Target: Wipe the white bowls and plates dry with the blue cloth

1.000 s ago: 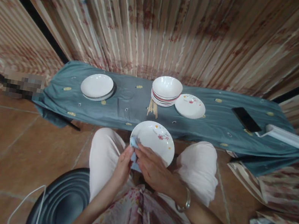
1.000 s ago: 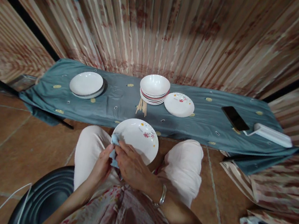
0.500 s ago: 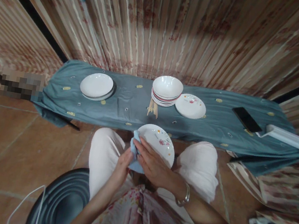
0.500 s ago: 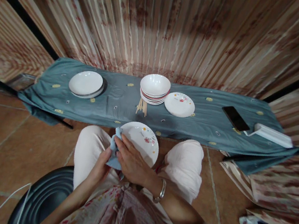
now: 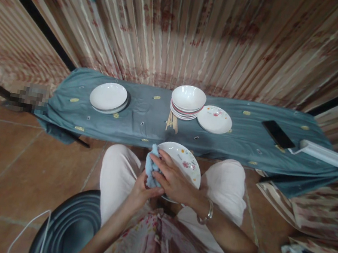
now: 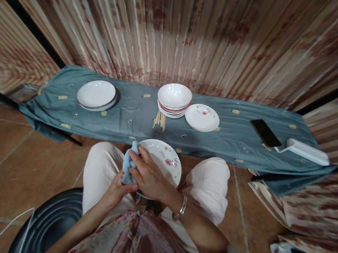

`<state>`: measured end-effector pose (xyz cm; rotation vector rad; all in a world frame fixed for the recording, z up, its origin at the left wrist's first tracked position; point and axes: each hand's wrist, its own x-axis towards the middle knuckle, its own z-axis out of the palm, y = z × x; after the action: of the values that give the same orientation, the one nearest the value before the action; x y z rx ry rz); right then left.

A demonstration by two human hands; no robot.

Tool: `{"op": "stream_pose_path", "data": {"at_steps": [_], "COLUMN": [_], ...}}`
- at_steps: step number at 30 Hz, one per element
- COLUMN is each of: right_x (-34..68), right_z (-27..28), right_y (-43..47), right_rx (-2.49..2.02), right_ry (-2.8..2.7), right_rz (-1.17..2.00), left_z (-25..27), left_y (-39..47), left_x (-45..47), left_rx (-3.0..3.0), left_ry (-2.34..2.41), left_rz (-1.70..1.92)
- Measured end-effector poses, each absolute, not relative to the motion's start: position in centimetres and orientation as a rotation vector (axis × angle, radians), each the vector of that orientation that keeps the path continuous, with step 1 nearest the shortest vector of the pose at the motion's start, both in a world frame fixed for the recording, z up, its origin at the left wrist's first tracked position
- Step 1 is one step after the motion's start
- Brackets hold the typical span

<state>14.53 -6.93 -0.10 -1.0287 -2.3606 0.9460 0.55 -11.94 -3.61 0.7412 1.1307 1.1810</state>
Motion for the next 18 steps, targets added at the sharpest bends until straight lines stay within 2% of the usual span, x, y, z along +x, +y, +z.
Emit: {"op": "stream_pose_path", "data": {"at_steps": [9,18], "right_x": [14.5,15.5], "right_z": [-0.2,-2.1], "right_y": [-5.1,-1.6], "right_rx": [-1.021,-1.214], "right_ry": [-2.418,-2.431], "right_rz": [0.596,0.322], "left_z": [-3.9,-4.3], "left_y": [-13.1,-13.4], "left_x": [1.3,1.9], "left_rx": [0.699,0.618], "left_ry": [1.023,1.004], "left_rz": [1.163,1.224]}}
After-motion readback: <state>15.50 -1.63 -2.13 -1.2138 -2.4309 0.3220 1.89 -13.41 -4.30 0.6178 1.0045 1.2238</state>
